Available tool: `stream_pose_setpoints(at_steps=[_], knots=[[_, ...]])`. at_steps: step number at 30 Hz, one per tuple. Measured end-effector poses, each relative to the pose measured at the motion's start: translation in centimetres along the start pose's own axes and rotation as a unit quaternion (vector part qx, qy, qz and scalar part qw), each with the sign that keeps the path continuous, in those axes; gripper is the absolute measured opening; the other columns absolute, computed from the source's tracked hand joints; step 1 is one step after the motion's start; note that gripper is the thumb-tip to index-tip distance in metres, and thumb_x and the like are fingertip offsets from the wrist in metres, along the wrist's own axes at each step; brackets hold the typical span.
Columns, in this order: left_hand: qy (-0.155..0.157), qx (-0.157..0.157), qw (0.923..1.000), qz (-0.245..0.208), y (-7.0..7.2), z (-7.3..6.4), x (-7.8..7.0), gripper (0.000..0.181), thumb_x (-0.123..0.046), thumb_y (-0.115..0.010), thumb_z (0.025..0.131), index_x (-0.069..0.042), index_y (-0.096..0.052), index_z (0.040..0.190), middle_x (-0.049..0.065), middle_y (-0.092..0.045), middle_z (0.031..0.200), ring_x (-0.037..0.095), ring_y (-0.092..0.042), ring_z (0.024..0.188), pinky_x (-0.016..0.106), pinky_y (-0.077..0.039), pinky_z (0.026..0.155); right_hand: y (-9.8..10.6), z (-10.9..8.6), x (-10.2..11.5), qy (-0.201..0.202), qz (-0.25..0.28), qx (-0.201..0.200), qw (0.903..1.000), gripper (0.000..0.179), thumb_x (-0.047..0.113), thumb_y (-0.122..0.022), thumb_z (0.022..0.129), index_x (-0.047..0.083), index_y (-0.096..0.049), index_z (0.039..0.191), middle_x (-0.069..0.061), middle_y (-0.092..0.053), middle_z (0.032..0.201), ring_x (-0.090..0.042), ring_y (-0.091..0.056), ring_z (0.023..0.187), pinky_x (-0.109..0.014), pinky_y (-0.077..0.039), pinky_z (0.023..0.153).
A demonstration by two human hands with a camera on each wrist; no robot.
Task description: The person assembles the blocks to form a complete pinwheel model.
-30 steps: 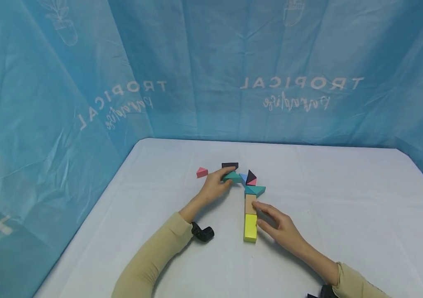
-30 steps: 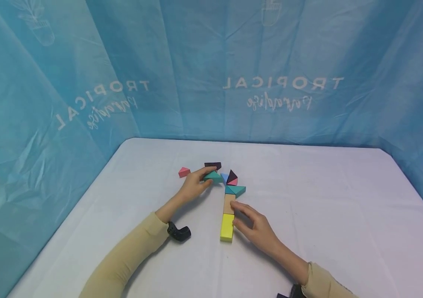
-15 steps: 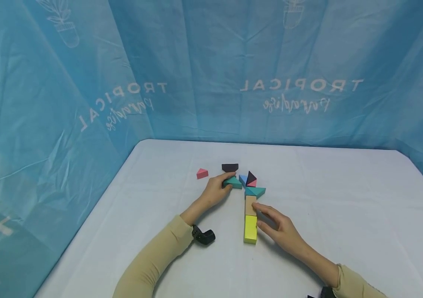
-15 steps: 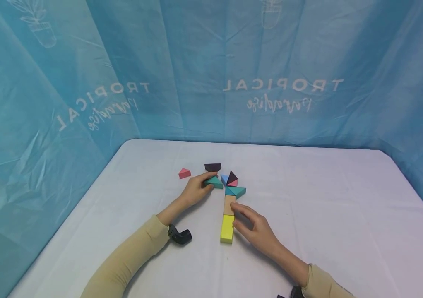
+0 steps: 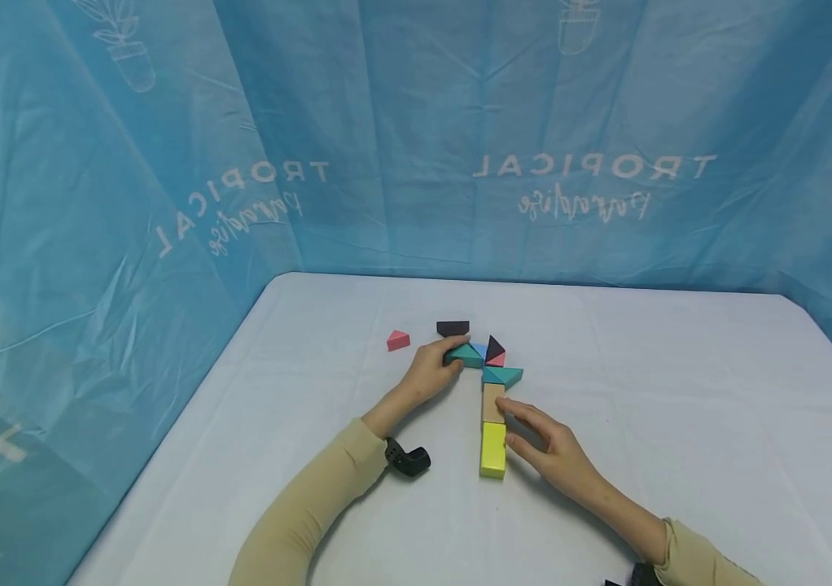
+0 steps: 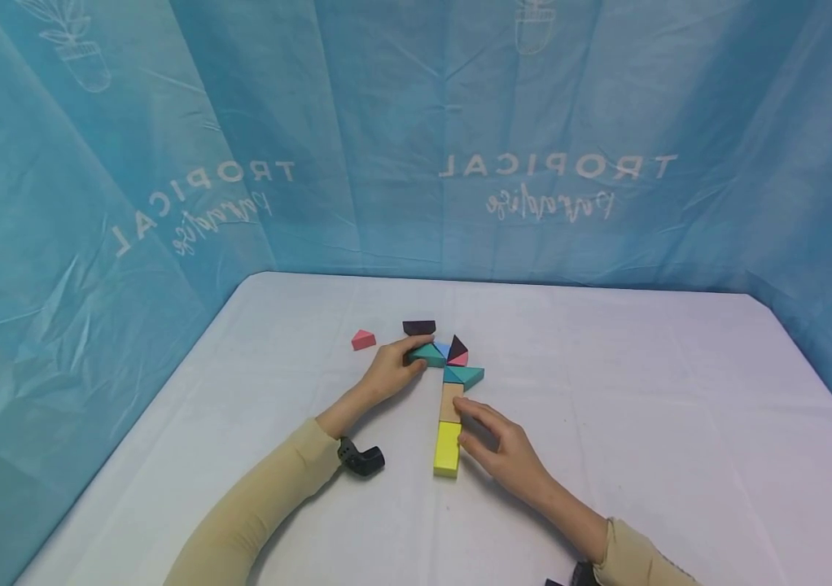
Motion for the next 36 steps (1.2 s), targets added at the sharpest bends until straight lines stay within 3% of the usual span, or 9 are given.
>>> stream_pose_setpoints(at_steps=[13, 18, 21, 24, 27, 32, 36], knots=[[0.016, 0.014, 0.9997, -0.014, -0.2, 0.6, -0.3, 0.047, -0.005, -0.062, 0.089, -0.008, -0.052, 0.135, 0.008, -0.055, 0.132, 0.021, -0.048, 0.123, 0.035, -0.038, 0.103, 0.1, 0.2, -0.1, 0.001, 0.007, 0.01, 0.9999, 0.047, 0.009, -0.061, 0.093, 0.005, -0.046, 0.138, -0.01, -0.047, 0.139, -0.022, -0.039, 0.131, -0.021, -0.03, 0.105], [0.011, 0.015, 0.9997, -0.017, 0.0, 0.8, -0.3, 0.047, -0.006, -0.063, 0.089, -0.007, -0.052, 0.135, 0.006, -0.057, 0.13, 0.019, -0.049, 0.122, 0.032, -0.038, 0.102, 0.0, 0.3, 0.5, 0.0, 0.002, 0.006, 1.0, 0.048, 0.003, -0.06, 0.091, 0.001, -0.046, 0.137, -0.013, -0.047, 0.138, -0.028, -0.039, 0.13, -0.019, -0.03, 0.104], [-0.017, -0.013, 0.999, -0.039, 0.8, 1.1, -0.5, 0.043, -0.004, -0.062, 0.09, -0.004, -0.053, 0.132, 0.007, -0.06, 0.125, 0.019, -0.054, 0.116, 0.029, -0.043, 0.098, 0.1, 0.4, 1.8, 0.002, 0.002, 0.005, 1.0, 0.047, -0.002, -0.06, 0.09, -0.004, -0.046, 0.135, -0.019, -0.048, 0.136, -0.035, -0.04, 0.128, -0.02, -0.031, 0.103], [-0.051, -0.068, 0.994, -0.068, 2.1, 1.6, -1.0, 0.037, 0.0, -0.061, 0.09, -0.001, -0.058, 0.126, 0.008, -0.063, 0.12, 0.017, -0.059, 0.108, 0.025, -0.046, 0.092, 0.3, 0.6, 3.2, -0.001, 0.002, 0.007, 1.0, 0.046, -0.004, -0.06, 0.09, -0.008, -0.046, 0.133, -0.023, -0.048, 0.135, -0.039, -0.04, 0.127, -0.023, -0.032, 0.104], [-0.071, -0.118, 0.9872, -0.08, 3.6, 2.1, -1.2, 0.032, 0.002, -0.061, 0.089, -0.001, -0.061, 0.122, 0.009, -0.064, 0.118, 0.017, -0.06, 0.106, 0.023, -0.046, 0.091, 0.4, 0.6, 2.1, -0.003, -0.002, 0.005, 1.0, 0.046, 0.001, -0.061, 0.091, -0.003, -0.047, 0.134, -0.017, -0.049, 0.136, -0.032, -0.04, 0.129, -0.023, -0.032, 0.104], [-0.069, -0.163, 0.9812, -0.078, 5.4, 1.5, 0.1, 0.032, 0.002, -0.061, 0.089, 0.0, -0.061, 0.121, 0.011, -0.063, 0.118, 0.021, -0.059, 0.108, 0.024, -0.045, 0.092, 0.3, 0.2, -0.2, -0.007, -0.001, 0.001, 1.0, 0.047, 0.011, -0.063, 0.092, 0.007, -0.048, 0.137, -0.006, -0.049, 0.138, -0.02, -0.04, 0.131, -0.02, -0.03, 0.103], [-0.032, -0.175, 0.9804, -0.084, 6.6, 0.3, 1.4, 0.032, 0.002, -0.062, 0.089, 0.001, -0.061, 0.121, 0.012, -0.063, 0.118, 0.024, -0.059, 0.108, 0.028, -0.048, 0.09, 0.4, 0.0, -0.2, -0.001, 0.003, 0.003, 1.0, 0.047, 0.01, -0.062, 0.092, 0.006, -0.048, 0.137, -0.008, -0.049, 0.138, -0.023, -0.04, 0.13, -0.019, -0.03, 0.104]])
Point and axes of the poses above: each hand's wrist, its own z-axis towards the middle knuckle, its own y-axis out of the back of the hand, x = y × z, the point moved 1 cm from there along z, towards the middle knuckle
